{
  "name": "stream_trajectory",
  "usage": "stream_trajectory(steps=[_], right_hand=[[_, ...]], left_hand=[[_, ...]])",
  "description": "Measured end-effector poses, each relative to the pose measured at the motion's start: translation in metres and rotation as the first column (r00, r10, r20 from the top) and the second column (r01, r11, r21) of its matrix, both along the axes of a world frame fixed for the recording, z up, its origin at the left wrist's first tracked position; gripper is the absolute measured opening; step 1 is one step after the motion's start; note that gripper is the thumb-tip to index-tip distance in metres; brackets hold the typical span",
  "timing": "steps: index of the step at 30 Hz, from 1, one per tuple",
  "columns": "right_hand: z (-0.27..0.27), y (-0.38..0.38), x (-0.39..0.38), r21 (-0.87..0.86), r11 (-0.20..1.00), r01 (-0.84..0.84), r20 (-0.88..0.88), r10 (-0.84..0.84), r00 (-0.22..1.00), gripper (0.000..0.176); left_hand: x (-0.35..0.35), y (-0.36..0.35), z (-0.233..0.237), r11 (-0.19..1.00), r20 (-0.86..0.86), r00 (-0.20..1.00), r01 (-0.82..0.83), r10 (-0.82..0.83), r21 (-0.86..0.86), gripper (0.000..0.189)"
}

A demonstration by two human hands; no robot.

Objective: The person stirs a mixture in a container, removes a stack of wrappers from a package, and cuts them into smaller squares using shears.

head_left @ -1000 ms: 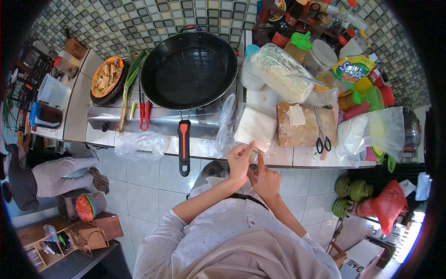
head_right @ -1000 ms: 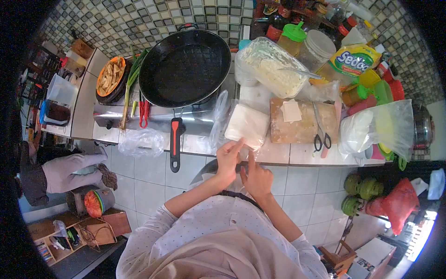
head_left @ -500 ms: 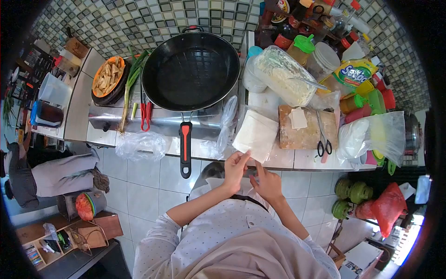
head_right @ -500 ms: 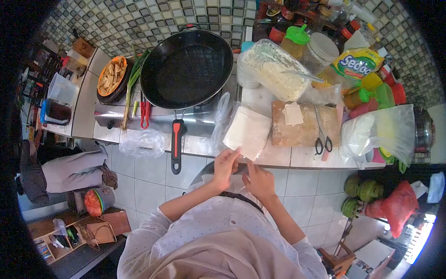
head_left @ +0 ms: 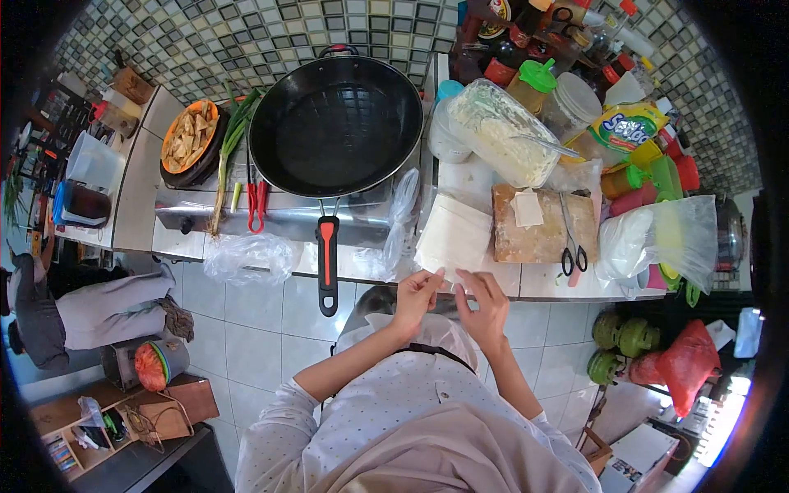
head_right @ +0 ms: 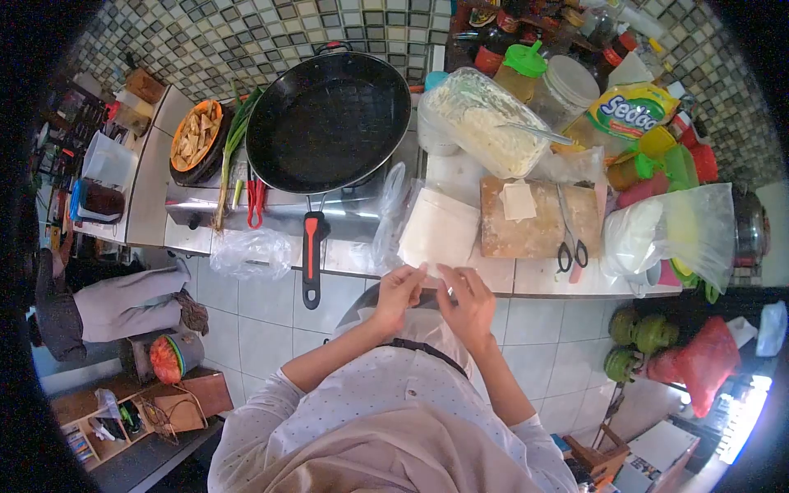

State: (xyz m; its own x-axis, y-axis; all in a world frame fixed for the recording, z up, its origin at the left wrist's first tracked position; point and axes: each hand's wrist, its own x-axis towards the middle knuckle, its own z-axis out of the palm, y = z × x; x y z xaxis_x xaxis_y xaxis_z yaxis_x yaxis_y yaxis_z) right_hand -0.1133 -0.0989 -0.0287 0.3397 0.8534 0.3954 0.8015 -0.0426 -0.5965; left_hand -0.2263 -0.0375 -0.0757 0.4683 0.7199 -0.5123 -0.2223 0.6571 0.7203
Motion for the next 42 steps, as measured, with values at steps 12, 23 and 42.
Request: stream_trajectory(steps=[12,23,42], right_hand=[[-0.005,0.036,0.013,0.006,0.989,-0.145,0.148,0.143,0.979,0.016],[-0.002,0.044,0.008,0.009,0.989,-0.15,0.232,0.144,0.962,0.008],[-0.021,0.04,0.001,-0.028,0.963,-0.267,0.373,0.258,0.892,0.036]], left_hand=[[-0.001,0.002,-0.003,0.995,0.021,0.996,0.088,-0.087,-0.053,0.025],[-0.007,0.005,0.004,0.981,-0.062,0.98,-0.19,0.187,-0.047,0.024],[-0.027,0.023,-0.025,0.873,-0.249,0.927,-0.139,0.281,0.468,0.013]])
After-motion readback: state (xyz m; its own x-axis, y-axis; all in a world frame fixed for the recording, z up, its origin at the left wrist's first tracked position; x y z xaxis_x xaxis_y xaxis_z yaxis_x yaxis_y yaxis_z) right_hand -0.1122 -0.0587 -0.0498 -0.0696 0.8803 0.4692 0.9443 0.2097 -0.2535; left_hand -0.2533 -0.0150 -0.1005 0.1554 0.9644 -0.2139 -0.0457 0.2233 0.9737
